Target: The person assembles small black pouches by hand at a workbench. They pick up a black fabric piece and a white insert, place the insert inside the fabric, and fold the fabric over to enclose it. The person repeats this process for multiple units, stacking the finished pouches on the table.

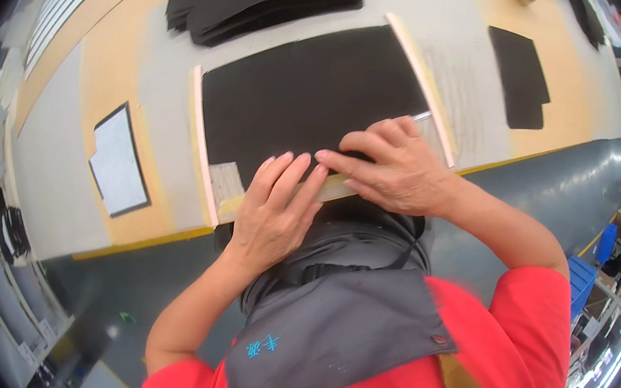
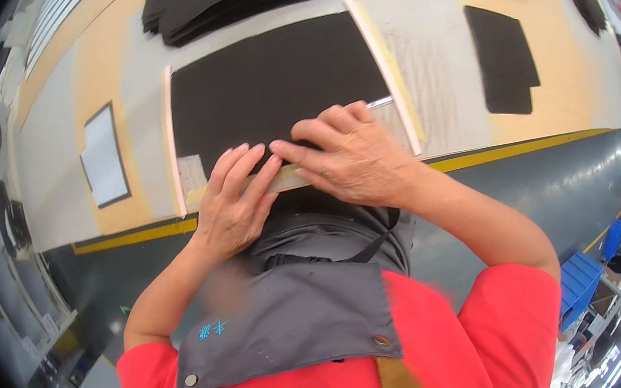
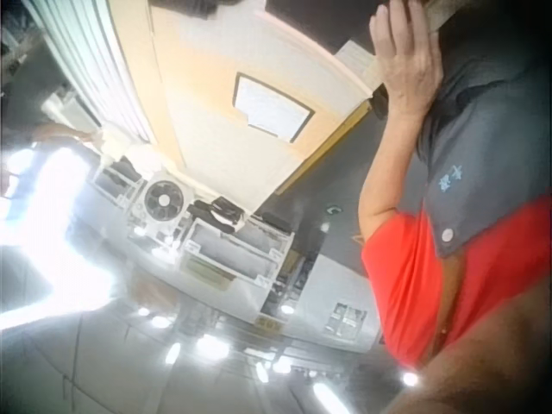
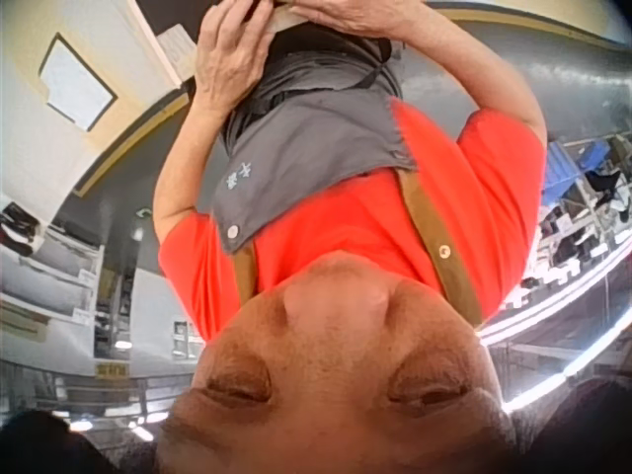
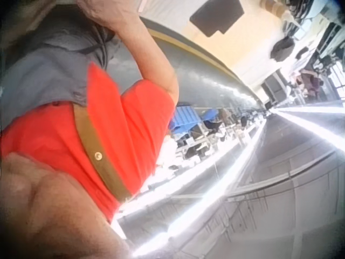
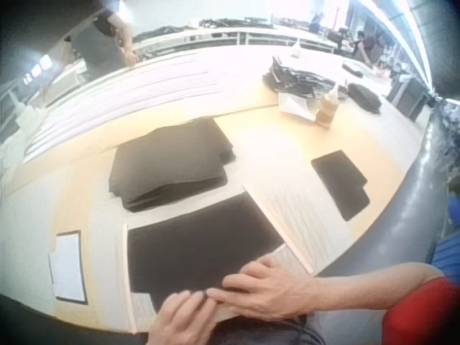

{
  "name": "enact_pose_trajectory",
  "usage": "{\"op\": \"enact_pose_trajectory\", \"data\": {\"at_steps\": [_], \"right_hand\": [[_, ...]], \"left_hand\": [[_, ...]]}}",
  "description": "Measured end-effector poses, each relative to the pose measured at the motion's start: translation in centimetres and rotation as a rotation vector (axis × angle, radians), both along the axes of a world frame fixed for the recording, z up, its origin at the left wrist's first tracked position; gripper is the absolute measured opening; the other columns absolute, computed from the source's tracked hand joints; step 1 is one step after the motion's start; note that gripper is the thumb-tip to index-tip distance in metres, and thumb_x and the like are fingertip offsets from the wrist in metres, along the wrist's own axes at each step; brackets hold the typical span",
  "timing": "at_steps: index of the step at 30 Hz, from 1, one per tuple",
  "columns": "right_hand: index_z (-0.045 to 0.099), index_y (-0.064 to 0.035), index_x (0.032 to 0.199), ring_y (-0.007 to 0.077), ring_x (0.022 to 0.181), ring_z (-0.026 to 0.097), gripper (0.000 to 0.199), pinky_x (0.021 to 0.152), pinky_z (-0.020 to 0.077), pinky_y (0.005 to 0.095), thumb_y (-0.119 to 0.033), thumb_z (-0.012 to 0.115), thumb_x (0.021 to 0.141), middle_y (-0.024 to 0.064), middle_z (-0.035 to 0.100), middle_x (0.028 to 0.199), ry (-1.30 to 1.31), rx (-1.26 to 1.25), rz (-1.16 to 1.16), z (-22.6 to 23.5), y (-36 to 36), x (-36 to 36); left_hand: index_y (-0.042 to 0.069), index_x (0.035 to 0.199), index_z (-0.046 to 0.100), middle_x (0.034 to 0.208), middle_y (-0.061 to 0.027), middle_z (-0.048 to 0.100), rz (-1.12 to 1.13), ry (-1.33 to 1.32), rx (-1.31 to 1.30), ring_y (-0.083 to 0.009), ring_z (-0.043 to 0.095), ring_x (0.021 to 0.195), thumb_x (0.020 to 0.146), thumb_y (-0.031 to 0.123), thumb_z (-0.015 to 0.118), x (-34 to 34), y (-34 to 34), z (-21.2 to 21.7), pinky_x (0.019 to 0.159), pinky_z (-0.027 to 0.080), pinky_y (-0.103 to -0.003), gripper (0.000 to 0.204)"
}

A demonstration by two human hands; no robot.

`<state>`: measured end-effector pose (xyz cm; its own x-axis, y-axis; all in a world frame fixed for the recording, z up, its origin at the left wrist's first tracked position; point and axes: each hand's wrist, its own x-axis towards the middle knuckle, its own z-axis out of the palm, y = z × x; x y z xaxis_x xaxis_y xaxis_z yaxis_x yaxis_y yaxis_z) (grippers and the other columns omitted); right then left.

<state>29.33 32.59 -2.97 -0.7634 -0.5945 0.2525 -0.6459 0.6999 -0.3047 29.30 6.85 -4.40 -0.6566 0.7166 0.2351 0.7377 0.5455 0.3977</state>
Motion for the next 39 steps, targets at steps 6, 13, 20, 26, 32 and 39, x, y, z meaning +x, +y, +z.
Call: {"op": "enact_pose_trajectory", "data": {"at_steps": [6,13,20,26,32,39], "right_hand": [[0.064,-0.0192,0.132,0.0161,0.096,0.049,0.043,0.085,0.0378,0.034,-0.037,0.066,0.093,-0.0081,0.058,0.132,0.051,0.022,0.013,-0.6,-0.4,-1.0],[0.066,-0.0185,0.131,0.0176,0.098,0.05,0.045,0.084,0.038,0.0342,-0.033,0.069,0.088,-0.0078,0.06,0.136,0.103,0.078,0.001,0.0,-0.4,-3.6],[0.064,-0.0199,0.135,0.018,0.098,0.05,0.044,0.088,0.0381,0.0328,-0.03,0.068,0.092,-0.0104,0.059,0.14,0.105,0.178,-0.048,0.4,-1.3,-7.6],[0.064,-0.019,0.135,0.0172,0.098,0.051,0.042,0.088,0.0381,0.0323,-0.029,0.067,0.094,-0.0119,0.059,0.139,0.124,0.159,-0.057,0.2,-1.5,-10.1],[0.064,-0.0185,0.136,0.017,0.098,0.052,0.042,0.09,0.0382,0.033,-0.026,0.064,0.095,-0.0111,0.059,0.14,0.128,0.148,-0.078,-0.4,-1.6,-10.8],[0.059,-0.0174,0.141,0.0182,0.099,0.051,0.045,0.091,0.0383,0.0337,-0.027,0.061,0.097,-0.0075,0.057,0.142,0.11,0.187,-0.11,-0.3,-1.9,-10.7]], "left_hand": [[0.004,0.138,0.061,0.148,-0.0124,0.05,-0.019,0.09,-0.085,-0.0333,0.046,0.133,0.091,0.019,0.064,0.1,-0.3,-0.1,0.112,0.04,-0.046,0.049],[0.008,0.14,0.059,0.146,-0.0113,0.052,-0.03,0.048,-0.058,-0.0311,0.047,0.133,0.087,0.022,0.07,0.0,-0.3,-0.1,0.114,0.039,-0.045,0.056],[0.014,0.138,0.061,0.146,-0.0051,0.052,0.044,0.08,-0.048,-0.0247,0.045,0.133,0.086,0.027,0.071,0.4,-0.7,-0.5,0.118,0.024,-0.064,0.055],[0.015,0.138,0.061,0.146,-0.0042,0.052,0.053,0.078,-0.078,-0.0243,0.044,0.133,0.086,0.03,0.071,0.7,-0.1,-0.7,0.116,0.019,-0.071,0.056],[0.014,0.138,0.061,0.145,-0.0041,0.052,0.064,0.101,-0.038,-0.0239,0.043,0.134,0.086,0.031,0.071,0.8,-0.1,-0.9,0.117,0.02,-0.071,0.055],[0.012,0.138,0.06,0.145,-0.0049,0.051,0.07,0.071,-0.03,-0.0248,0.045,0.133,0.085,0.031,0.073,0.8,-0.2,-0.6,0.116,0.021,-0.07,0.057]]}}
